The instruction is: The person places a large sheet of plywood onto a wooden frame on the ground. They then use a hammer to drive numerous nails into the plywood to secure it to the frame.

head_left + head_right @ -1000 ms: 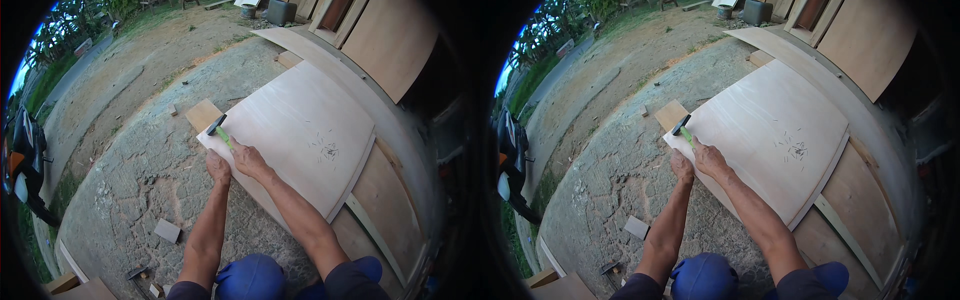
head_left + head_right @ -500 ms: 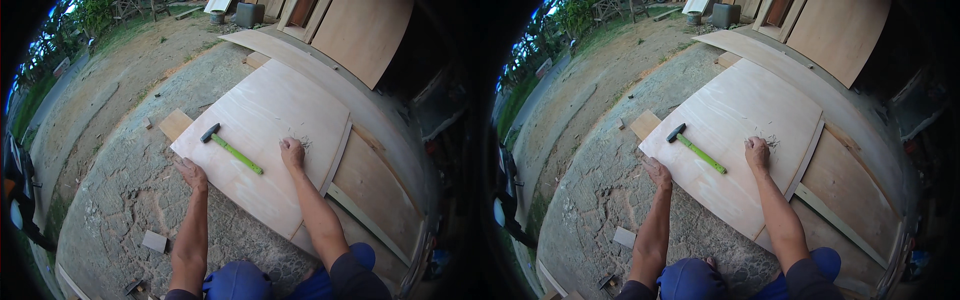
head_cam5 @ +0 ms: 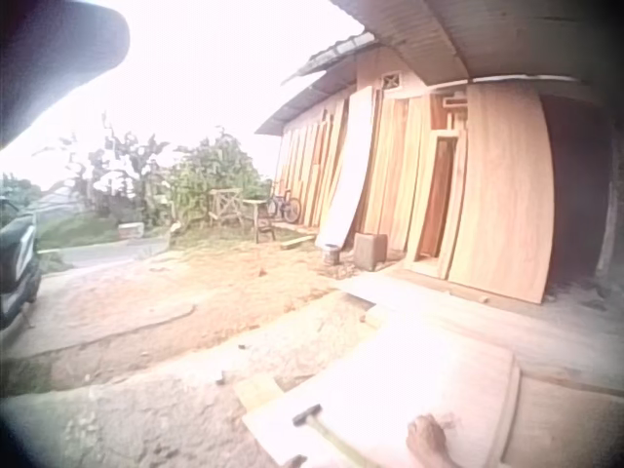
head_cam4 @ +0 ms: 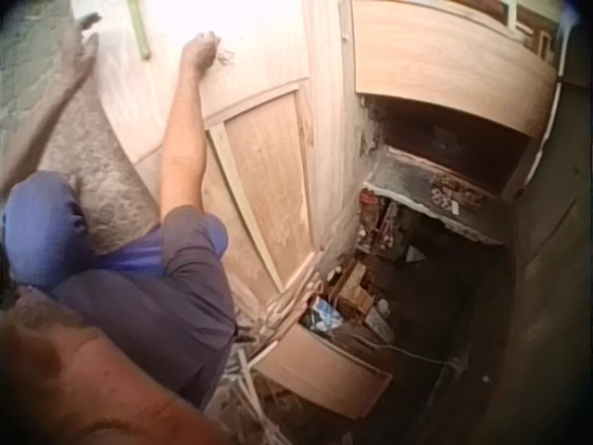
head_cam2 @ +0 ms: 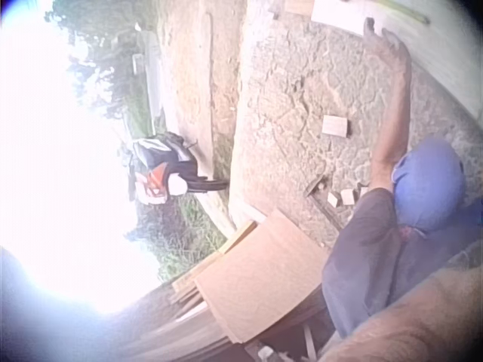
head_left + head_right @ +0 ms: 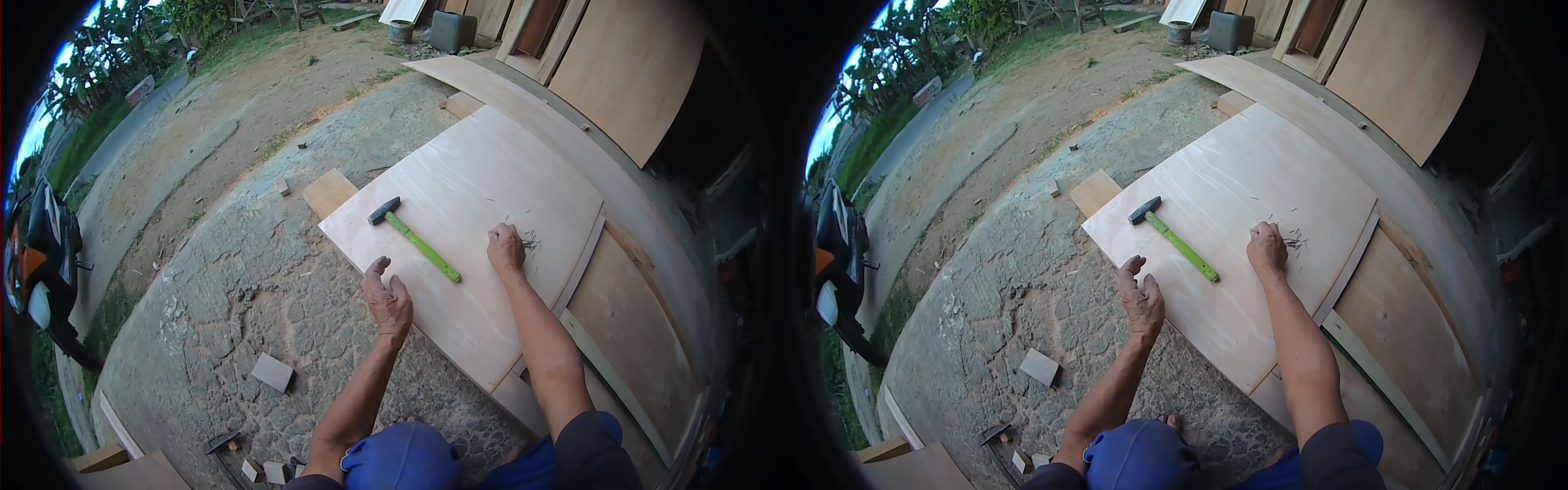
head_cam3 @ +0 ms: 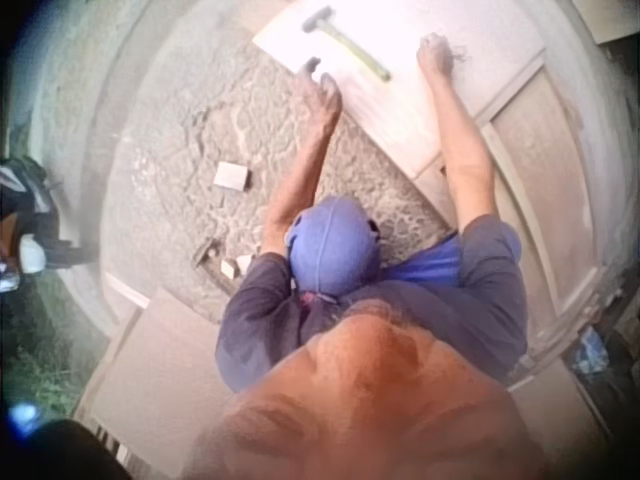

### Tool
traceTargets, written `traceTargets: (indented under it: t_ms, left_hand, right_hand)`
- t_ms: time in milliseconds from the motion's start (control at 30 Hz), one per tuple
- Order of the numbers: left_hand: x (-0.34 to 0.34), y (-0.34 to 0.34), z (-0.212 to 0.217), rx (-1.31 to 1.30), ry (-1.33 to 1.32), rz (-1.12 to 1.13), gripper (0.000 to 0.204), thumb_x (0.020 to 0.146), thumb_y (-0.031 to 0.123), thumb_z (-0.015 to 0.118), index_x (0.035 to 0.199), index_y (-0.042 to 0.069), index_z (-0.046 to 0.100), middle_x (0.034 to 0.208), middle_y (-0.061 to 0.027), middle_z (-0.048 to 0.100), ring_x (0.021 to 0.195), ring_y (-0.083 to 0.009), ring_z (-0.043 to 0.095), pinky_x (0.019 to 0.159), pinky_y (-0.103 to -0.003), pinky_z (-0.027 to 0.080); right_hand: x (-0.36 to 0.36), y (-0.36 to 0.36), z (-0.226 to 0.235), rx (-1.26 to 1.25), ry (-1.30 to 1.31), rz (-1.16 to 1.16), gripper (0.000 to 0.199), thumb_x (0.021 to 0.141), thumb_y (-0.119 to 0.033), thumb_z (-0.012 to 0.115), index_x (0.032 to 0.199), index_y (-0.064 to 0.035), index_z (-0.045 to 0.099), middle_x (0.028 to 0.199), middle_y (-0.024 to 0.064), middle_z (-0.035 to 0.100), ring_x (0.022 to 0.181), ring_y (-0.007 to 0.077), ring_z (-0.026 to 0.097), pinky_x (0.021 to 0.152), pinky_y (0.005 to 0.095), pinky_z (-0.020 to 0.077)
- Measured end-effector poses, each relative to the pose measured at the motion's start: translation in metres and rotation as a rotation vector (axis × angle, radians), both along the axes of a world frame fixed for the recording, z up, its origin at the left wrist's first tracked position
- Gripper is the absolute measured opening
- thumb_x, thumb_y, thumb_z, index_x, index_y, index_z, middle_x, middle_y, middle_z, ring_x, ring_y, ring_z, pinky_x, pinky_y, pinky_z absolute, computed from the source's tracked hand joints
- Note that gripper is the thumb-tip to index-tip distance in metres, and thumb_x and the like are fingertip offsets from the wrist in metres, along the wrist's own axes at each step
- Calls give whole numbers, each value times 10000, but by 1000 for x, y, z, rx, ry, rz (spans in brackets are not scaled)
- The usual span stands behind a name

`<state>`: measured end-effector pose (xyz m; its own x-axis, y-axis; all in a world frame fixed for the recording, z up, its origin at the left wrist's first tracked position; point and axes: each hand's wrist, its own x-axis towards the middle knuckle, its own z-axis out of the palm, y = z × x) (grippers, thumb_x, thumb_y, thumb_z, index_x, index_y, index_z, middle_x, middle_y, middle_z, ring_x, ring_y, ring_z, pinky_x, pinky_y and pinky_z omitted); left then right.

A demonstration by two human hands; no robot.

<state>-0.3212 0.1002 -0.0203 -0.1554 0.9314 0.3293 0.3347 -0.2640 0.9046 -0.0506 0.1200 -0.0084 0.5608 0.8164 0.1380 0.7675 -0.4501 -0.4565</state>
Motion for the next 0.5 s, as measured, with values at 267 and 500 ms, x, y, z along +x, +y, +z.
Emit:
traceTargets:
  t_ms: [267, 500]
  left_hand:
    - [10, -15, 13, 15, 58, -348, 315, 910, 13, 616, 1222, 50, 589, 1180, -137, 667, 1093, -273, 654, 910, -396, 526]
    - [-10, 7, 26, 53, -3, -407, 262, 910, -24, 653, 1156, 28, 578, 898, -96, 694, 800, -155, 683, 718, -299, 553]
  right_hand:
    - [-62, -21, 21, 14, 91, 378, 188, 992, -252, 572, 998, -68, 614, 1009, 165, 654, 959, 380, 647, 811, 493, 517]
    - [-138, -39, 69, -10, 21, 610, 181, 981, -237, 567, 978, -59, 598, 960, 166, 647, 899, 393, 656, 761, 507, 518]
